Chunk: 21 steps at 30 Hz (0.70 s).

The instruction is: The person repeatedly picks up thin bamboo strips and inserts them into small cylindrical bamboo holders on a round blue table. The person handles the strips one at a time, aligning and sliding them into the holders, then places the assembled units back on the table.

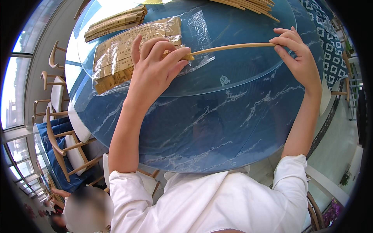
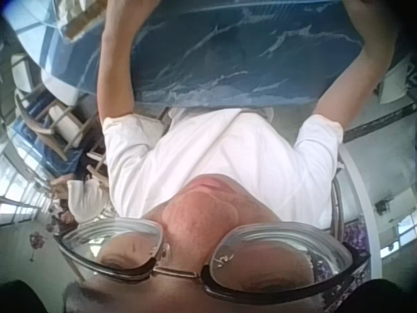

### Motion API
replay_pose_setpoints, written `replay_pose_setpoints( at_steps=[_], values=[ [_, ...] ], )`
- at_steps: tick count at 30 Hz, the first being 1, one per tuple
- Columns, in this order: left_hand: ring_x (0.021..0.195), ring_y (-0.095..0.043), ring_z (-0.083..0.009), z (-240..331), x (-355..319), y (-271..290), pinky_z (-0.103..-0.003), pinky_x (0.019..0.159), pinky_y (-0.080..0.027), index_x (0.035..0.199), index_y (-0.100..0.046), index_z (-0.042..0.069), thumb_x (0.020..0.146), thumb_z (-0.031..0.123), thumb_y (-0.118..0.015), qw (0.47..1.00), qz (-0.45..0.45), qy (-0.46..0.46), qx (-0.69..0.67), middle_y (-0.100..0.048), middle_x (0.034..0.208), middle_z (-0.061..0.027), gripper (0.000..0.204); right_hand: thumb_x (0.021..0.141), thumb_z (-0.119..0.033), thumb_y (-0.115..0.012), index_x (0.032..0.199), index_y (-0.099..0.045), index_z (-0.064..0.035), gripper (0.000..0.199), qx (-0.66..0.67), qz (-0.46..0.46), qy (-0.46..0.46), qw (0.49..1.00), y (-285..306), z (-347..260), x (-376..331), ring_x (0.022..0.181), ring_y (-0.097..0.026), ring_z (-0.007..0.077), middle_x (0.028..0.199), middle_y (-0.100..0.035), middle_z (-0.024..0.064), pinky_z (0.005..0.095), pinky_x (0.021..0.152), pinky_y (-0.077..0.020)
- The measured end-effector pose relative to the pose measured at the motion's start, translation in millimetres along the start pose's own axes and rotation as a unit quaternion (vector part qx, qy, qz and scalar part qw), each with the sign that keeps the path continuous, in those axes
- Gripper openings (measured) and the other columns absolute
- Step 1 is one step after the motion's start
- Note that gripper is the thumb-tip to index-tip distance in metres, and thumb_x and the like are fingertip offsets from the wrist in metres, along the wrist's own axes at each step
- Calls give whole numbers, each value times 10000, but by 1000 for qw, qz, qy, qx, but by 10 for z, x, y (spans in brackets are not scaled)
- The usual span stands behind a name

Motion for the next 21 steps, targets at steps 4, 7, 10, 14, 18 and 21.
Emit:
replay_pose_setpoints(
  at_steps=[4,7,10,14,18,21],
  values=[
    [1251,-607,-209,7,3,6,-512,1298,-233,1178,-807,248,939,289,-835,1000,-1,-2,-1,-676,1099,10,244,1001,-95,-735,1098,-808,-77,123,2,0,-1,1000,-4,13,-11,1302,-670,250,1137,-769,61,519,1326,-271],
    [1248,-609,-210,11,3,10,-514,1300,-230,1179,-807,250,938,287,-836,1000,-2,-6,6,-676,1099,14,246,997,-94,-739,1097,-809,-76,123,3,1,1,1000,-4,-8,-2,1298,-671,248,1135,-770,59,520,1325,-276],
    [1287,-575,-198,-6,-10,-16,-562,1298,-234,1165,-756,299,939,295,-829,1000,0,-6,8,-636,1110,49,238,992,-91,-744,1091,-809,-73,120,-2,7,4,1000,-10,-36,9,1295,-672,248,1127,-768,58,519,1323,-282],
    [1282,-581,-197,-5,-9,-14,-560,1298,-233,1171,-757,291,934,299,-833,1000,-2,0,7,-643,1116,51,249,987,-82,-746,1081,-808,-71,113,-12,11,8,1000,-2,-57,11,1294,-672,251,1107,-763,56,516,1321,-285],
    [1283,-587,-197,-7,-18,-16,-558,1298,-234,1182,-760,284,936,295,-830,1000,0,-4,9,-659,1128,53,256,987,-71,-741,1081,-806,-68,115,-7,14,15,1000,28,-70,15,1291,-673,251,1096,-759,56,510,1320,-291],
    [1286,-592,-198,-16,-28,-25,-557,1296,-238,1195,-762,279,937,289,-828,1000,2,-14,6,-674,1138,54,267,984,-63,-740,1081,-804,-66,117,1,13,16,1000,19,-59,13,1284,-676,248,1094,-758,55,502,1319,-295]
  ],
)
Point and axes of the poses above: each hand's wrist, its own x-axis towards the middle knuckle, its own y-axis out of the back of the hand, z = x × y, the point moved 2 cm from there along x, towards the middle knuckle
